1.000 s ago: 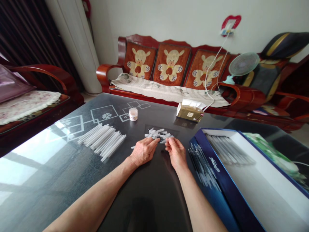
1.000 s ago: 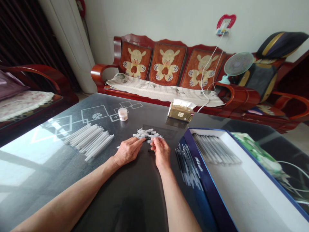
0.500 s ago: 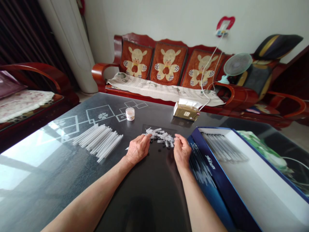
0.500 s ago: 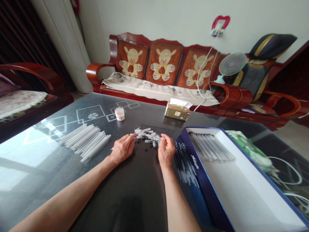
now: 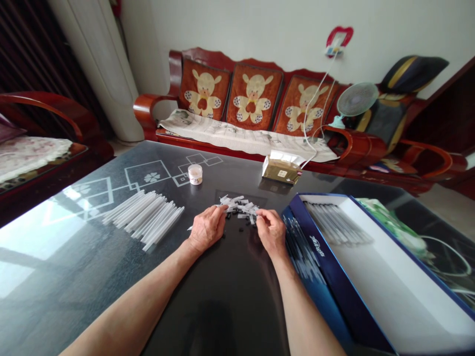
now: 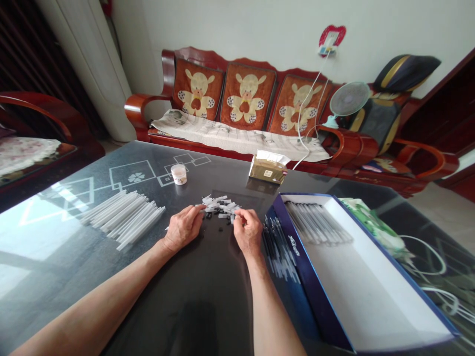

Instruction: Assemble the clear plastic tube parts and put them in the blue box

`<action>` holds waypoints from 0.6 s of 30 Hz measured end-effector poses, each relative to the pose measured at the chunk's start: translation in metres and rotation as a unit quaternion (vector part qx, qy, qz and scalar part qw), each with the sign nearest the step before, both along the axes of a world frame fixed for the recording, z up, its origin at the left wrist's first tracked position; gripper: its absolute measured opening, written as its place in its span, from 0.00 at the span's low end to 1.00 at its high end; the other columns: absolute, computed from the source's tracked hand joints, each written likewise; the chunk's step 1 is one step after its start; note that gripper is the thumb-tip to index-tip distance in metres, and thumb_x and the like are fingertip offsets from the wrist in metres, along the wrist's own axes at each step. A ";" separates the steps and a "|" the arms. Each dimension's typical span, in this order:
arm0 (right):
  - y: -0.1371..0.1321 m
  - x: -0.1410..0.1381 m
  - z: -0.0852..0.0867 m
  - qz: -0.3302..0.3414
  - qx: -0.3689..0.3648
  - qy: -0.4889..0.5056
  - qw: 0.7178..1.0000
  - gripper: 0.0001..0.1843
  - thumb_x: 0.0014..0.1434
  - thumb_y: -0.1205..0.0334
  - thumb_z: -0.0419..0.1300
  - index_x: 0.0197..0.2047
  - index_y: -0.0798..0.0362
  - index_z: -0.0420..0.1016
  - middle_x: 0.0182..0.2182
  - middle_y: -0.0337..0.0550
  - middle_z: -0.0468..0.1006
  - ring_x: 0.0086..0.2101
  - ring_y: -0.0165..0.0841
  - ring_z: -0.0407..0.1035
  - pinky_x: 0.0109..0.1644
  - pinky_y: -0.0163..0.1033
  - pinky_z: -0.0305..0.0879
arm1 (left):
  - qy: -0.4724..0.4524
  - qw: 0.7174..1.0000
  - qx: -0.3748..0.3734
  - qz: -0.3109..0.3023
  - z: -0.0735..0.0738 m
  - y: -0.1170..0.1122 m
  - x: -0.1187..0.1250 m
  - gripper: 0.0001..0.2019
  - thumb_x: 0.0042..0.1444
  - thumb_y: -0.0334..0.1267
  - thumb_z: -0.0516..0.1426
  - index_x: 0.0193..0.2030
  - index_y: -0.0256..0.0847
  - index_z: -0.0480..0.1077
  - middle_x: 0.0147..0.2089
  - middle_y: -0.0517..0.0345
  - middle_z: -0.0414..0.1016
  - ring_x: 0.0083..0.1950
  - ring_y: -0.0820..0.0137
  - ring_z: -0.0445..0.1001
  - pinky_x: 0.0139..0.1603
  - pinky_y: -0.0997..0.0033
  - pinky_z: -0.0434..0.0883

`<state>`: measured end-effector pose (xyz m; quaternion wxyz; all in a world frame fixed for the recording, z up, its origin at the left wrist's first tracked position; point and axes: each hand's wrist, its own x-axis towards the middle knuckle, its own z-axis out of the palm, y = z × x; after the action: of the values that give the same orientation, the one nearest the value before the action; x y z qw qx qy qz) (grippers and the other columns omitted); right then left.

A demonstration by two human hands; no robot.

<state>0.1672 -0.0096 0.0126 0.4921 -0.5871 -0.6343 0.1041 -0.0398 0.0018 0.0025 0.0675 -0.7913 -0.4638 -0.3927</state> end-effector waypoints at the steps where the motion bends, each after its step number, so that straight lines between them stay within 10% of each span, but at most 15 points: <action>1: -0.002 -0.003 0.002 0.041 0.003 -0.027 0.999 0.10 0.54 0.65 0.54 0.34 0.52 0.77 0.34 0.43 0.76 0.32 0.32 0.71 0.39 0.35 0.67 | -0.002 1.000 0.001 0.001 0.000 0.000 0.000 0.10 0.64 0.34 0.49 0.50 0.39 0.67 0.35 0.55 0.74 0.38 0.70 0.75 0.37 0.75 0.70; 10: -0.011 -0.016 0.003 0.143 -0.035 -0.210 0.967 0.10 0.53 0.68 0.57 0.35 0.49 0.79 0.33 0.44 0.75 0.36 0.36 0.70 0.43 0.40 0.67 | -0.010 1.000 -0.006 -0.006 0.000 0.000 0.001 0.11 0.64 0.34 0.48 0.50 0.40 0.66 0.35 0.56 0.74 0.38 0.69 0.75 0.38 0.73 0.72; 18: -0.004 -0.031 -0.004 0.120 -0.091 0.185 0.971 0.12 0.54 0.57 0.60 0.41 0.51 0.77 0.34 0.43 0.80 0.32 0.34 0.73 0.36 0.40 0.70 | -0.034 0.996 -0.037 -0.072 -0.002 0.001 0.002 0.11 0.63 0.34 0.49 0.52 0.38 0.64 0.39 0.53 0.75 0.40 0.68 0.76 0.41 0.71 0.74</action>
<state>0.1360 -0.0141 0.0082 0.5291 -0.5192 -0.5862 0.3267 -0.0380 0.0025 0.0006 -0.0058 -0.8108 -0.4221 -0.4054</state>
